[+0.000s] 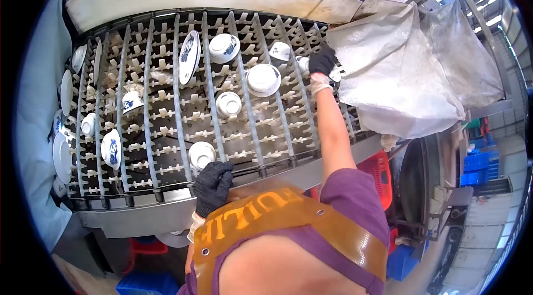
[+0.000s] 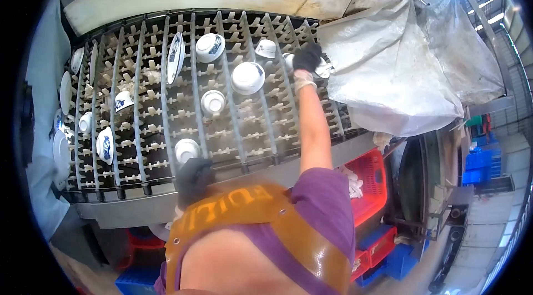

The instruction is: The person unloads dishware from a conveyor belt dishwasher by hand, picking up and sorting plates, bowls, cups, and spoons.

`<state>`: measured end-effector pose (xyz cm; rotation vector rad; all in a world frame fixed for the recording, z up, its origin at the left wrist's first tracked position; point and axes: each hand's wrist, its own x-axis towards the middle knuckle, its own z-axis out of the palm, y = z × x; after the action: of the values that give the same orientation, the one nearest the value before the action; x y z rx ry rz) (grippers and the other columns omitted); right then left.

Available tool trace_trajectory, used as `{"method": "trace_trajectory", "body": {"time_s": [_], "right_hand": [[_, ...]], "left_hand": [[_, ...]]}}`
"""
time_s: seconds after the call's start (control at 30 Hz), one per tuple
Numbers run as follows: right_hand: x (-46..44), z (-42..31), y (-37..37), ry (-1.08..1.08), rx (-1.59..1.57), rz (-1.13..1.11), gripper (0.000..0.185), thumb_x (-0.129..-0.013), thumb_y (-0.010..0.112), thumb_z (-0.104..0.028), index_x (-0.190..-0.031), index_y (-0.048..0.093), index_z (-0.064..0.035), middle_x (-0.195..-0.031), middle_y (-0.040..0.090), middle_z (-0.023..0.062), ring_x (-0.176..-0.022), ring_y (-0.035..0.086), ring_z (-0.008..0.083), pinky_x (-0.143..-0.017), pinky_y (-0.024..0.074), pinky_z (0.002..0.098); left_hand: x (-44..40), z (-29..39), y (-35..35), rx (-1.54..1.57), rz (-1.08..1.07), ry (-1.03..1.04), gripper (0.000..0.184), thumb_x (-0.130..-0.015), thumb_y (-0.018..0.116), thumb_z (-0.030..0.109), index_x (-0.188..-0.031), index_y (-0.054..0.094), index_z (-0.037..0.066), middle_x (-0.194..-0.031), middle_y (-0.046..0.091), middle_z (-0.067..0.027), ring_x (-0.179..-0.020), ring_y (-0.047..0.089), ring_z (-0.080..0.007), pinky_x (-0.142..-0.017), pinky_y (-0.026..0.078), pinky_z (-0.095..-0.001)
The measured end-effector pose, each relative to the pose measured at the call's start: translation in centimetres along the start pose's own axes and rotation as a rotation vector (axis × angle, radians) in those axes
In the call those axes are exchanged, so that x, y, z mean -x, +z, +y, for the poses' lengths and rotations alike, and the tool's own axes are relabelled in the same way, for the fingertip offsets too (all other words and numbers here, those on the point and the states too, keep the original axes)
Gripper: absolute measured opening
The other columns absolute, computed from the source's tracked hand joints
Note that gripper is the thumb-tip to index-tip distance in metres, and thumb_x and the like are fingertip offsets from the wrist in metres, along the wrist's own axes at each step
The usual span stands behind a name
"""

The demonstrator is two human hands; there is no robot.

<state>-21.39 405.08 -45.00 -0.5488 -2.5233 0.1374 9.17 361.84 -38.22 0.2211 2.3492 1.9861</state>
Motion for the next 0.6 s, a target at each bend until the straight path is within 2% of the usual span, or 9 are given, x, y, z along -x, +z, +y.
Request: {"method": "trace_trajectory", "body": {"time_s": [0.07,0.17,0.2,0.27,0.3,0.43,0.47,0.53,0.6], "right_hand": [[1.1,0.6,-5.6,0.158,0.033,-0.198,0.082,-0.067,0.071,-0.050,-0.135,0.041,-0.0152,-0.140,0.038,0.0134,-0.133,0.029,0.0306,-0.108,0.0259,0.0440],[1.9,3.1,-7.9,0.000,0.182,-0.544,0.099,-0.062,0.071,-0.061,-0.142,0.031,-0.0189,-0.150,0.018,0.0142,-0.141,0.008,0.0313,-0.107,0.0110,0.0616],[2.6,3.7,-8.4,-0.096,0.313,-0.583,0.095,-0.062,0.070,-0.060,-0.139,0.035,-0.0176,-0.146,0.029,0.0169,-0.138,0.019,0.0339,-0.107,0.0218,0.0548],[1.7,6.1,-7.5,-0.234,0.177,-0.658,0.086,-0.063,0.072,-0.055,-0.134,0.042,-0.0155,-0.137,0.042,0.0161,-0.129,0.036,0.0358,-0.102,0.0349,0.0472],[1.6,6.3,-7.7,-0.204,0.188,-0.669,0.078,-0.063,0.073,-0.048,-0.128,0.049,-0.0123,-0.124,0.055,0.0160,-0.115,0.051,0.0344,-0.095,0.0430,0.0406],[1.0,5.0,-8.9,-0.228,0.076,-0.697,0.071,-0.069,0.072,-0.045,-0.124,0.053,-0.0048,-0.117,0.058,0.0206,-0.107,0.056,0.0362,-0.093,0.0436,0.0396],[0.9,2.8,-11.5,-0.190,0.052,-0.723,0.060,-0.071,0.073,-0.040,-0.116,0.060,-0.0031,-0.107,0.064,0.0182,-0.097,0.062,0.0319,-0.087,0.0473,0.0377],[1.2,4.8,-8.8,-0.054,-0.410,-0.671,0.052,-0.073,0.074,-0.034,-0.110,0.062,0.0005,-0.096,0.068,0.0144,-0.083,0.065,0.0243,-0.077,0.0513,0.0334],[4.3,0.4,-15.3,0.232,-0.999,-0.809,0.038,-0.080,0.071,-0.028,-0.108,0.064,-0.0023,-0.085,0.067,0.0047,-0.066,0.061,0.0096,-0.053,0.0465,0.0229]], "left_hand": [[-0.2,0.4,0.1,-0.058,-0.016,0.045,0.016,-0.079,0.059,0.004,-0.094,0.063,-0.001,-0.085,0.062,-0.0165,-0.077,0.062,-0.0309,-0.070,0.049,-0.0360],[-0.6,1.7,0.5,-0.144,-0.050,0.103,0.016,-0.080,0.059,0.005,-0.094,0.063,0.000,-0.086,0.062,-0.0171,-0.080,0.061,-0.0321,-0.072,0.049,-0.0369],[-0.7,2.0,0.6,-0.144,-0.063,0.104,0.016,-0.080,0.059,0.005,-0.094,0.063,0.000,-0.086,0.062,-0.0171,-0.080,0.061,-0.0321,-0.072,0.049,-0.0369],[-0.8,2.5,0.9,-0.208,-0.066,0.125,0.015,-0.080,0.059,0.005,-0.093,0.063,-0.001,-0.086,0.062,-0.0172,-0.081,0.061,-0.0327,-0.072,0.049,-0.0370],[-0.9,2.6,1.1,-0.208,-0.065,0.125,0.015,-0.080,0.059,0.005,-0.093,0.063,-0.001,-0.086,0.062,-0.0172,-0.081,0.061,-0.0327,-0.072,0.049,-0.0370],[-0.8,3.1,1.6,-0.209,-0.035,0.168,0.014,-0.080,0.058,0.005,-0.093,0.063,-0.001,-0.085,0.062,-0.0173,-0.080,0.061,-0.0328,-0.071,0.048,-0.0372],[-1.0,3.2,1.8,-0.211,-0.032,0.193,0.014,-0.080,0.058,0.004,-0.093,0.063,-0.001,-0.085,0.062,-0.0174,-0.080,0.060,-0.0328,-0.071,0.048,-0.0371],[-1.1,3.1,2.0,-0.201,-0.030,0.187,0.014,-0.080,0.058,0.004,-0.093,0.063,-0.001,-0.086,0.062,-0.0175,-0.080,0.060,-0.0327,-0.072,0.048,-0.0366],[-1.0,3.3,2.3,-0.175,-0.015,0.177,0.015,-0.081,0.058,0.003,-0.094,0.063,-0.001,-0.087,0.062,-0.0171,-0.080,0.061,-0.0324,-0.071,0.048,-0.0362]]}}
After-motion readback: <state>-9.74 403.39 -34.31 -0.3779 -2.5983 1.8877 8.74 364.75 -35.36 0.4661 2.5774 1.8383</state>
